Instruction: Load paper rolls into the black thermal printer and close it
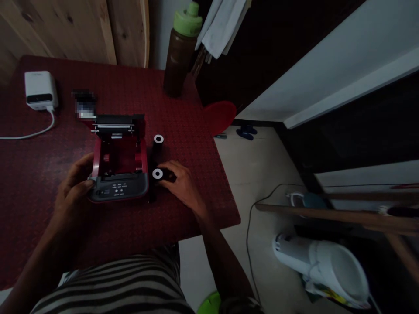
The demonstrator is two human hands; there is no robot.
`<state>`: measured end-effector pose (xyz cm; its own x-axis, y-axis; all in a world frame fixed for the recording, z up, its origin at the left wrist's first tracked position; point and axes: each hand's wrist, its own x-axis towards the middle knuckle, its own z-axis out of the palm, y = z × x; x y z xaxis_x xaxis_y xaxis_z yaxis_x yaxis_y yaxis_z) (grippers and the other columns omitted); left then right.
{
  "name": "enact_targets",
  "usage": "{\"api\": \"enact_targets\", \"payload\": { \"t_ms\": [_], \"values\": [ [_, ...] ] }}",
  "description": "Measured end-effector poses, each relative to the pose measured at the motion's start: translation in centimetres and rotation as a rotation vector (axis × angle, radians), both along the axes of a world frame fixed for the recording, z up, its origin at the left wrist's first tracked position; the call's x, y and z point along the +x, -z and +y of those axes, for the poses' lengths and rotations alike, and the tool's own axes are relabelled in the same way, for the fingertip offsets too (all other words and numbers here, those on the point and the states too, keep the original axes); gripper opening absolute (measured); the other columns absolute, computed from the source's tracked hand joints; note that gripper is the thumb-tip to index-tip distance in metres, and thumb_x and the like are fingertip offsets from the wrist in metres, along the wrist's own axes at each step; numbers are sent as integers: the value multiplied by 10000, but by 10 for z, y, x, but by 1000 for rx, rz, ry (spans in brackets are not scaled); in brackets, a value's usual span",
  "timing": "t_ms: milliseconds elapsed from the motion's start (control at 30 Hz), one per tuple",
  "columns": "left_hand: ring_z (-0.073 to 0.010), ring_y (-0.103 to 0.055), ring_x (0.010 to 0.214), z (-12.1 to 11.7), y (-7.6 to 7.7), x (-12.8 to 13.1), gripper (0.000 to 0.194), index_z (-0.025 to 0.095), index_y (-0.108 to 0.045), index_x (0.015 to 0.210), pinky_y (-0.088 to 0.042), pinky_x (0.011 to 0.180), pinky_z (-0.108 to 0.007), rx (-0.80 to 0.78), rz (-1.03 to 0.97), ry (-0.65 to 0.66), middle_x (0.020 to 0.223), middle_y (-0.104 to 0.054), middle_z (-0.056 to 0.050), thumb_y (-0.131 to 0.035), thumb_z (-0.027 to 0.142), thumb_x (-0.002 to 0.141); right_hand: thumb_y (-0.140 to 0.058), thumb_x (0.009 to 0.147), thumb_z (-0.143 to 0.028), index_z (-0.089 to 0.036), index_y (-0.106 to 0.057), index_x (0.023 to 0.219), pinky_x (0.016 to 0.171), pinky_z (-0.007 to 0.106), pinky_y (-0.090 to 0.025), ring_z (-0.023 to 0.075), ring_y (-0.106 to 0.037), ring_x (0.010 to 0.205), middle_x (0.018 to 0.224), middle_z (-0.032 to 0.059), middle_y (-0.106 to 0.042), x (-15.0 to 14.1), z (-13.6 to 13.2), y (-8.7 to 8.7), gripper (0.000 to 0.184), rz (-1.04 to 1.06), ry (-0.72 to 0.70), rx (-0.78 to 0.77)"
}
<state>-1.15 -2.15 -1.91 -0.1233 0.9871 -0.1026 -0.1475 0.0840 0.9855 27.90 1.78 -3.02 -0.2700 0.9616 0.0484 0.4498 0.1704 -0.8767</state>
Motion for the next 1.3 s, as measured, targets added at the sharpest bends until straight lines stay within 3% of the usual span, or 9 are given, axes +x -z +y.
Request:
{"api": "enact_targets", "payload": {
  "t_ms": [133,200,367,467,533,700,833,1100,1300],
  "values": [
    [-380,-638,1469,-1,3,-1,612,335,-681,1531,-583,1170,-512,23,15,19,1563,-699,-65,-788,450,939,-723,886,-208,-268,-769,1072,1002,430,-574,264,-756,1080,1122,53,-825,-12,-4,10,200,75,59,41],
    [-391,-629,1479,-1,2,0,625,326,-664,1543,-576,1179,-530,19,23,24,1576,-688,-77,-781,465,945,-728,900,-239,-279,-758,1136,1047,453,-576,274,-759,1138,1187,57,-827,-7,-9,5,241,85,122,23],
    [-399,-629,1474,-1,0,1,642,316,-656,1550,-571,1175,-534,-3,16,28,1591,-677,-79,-782,454,936,-730,1010,-331,-317,-707,1307,1057,451,-604,277,-752,1209,1280,45,-790,13,-20,-57,299,36,94,16],
    [-393,-647,1452,-2,-1,2,638,316,-661,1538,-561,1180,-542,-19,0,20,1577,-689,-81,-795,442,926,-703,1038,-291,-338,-652,1433,1097,476,-591,282,-740,1239,1366,50,-768,1,-10,-96,400,-87,-65,118],
    [-391,-647,1454,-2,-2,2,654,305,-645,1546,-556,1183,-560,-28,-19,27,1591,-679,-97,-795,452,926,-695,1027,-227,-319,-624,1454,1114,489,-586,287,-729,1258,1401,62,-753,-18,3,-108,442,-188,-179,192],
    [-383,-607,1513,-2,-6,2,635,262,-623,1521,-517,1231,-597,-2,-12,57,1644,-633,-132,-775,432,929,-665,1019,-90,-244,-679,1217,1068,489,-582,288,-724,1168,1229,83,-776,-72,36,-100,251,-449,-408,261],
    [-372,-607,1521,-2,-5,2,600,268,-613,1525,-478,1268,-616,18,-23,77,1638,-639,-122,-741,386,951,-609,990,16,-200,-703,1119,1029,482,-568,307,-718,1141,1119,117,-778,-97,42,-91,269,-673,-433,264],
    [-371,-599,1532,-3,-6,3,590,271,-603,1544,-498,1259,-592,13,-28,75,1659,-620,-120,-717,379,975,-628,966,13,-210,-752,1152,924,408,-572,278,-742,1040,1106,109,-786,-109,58,-77,315,-783,-444,184],
    [-367,-588,1544,-3,-8,3,608,259,-602,1548,-485,1273,-569,0,-23,74,1668,-610,-119,-723,394,968,-641,985,6,-166,-777,1154,1008,442,-583,299,-760,1115,1139,139,-816,-111,65,-71,277,-757,-467,151]
  ]
}}
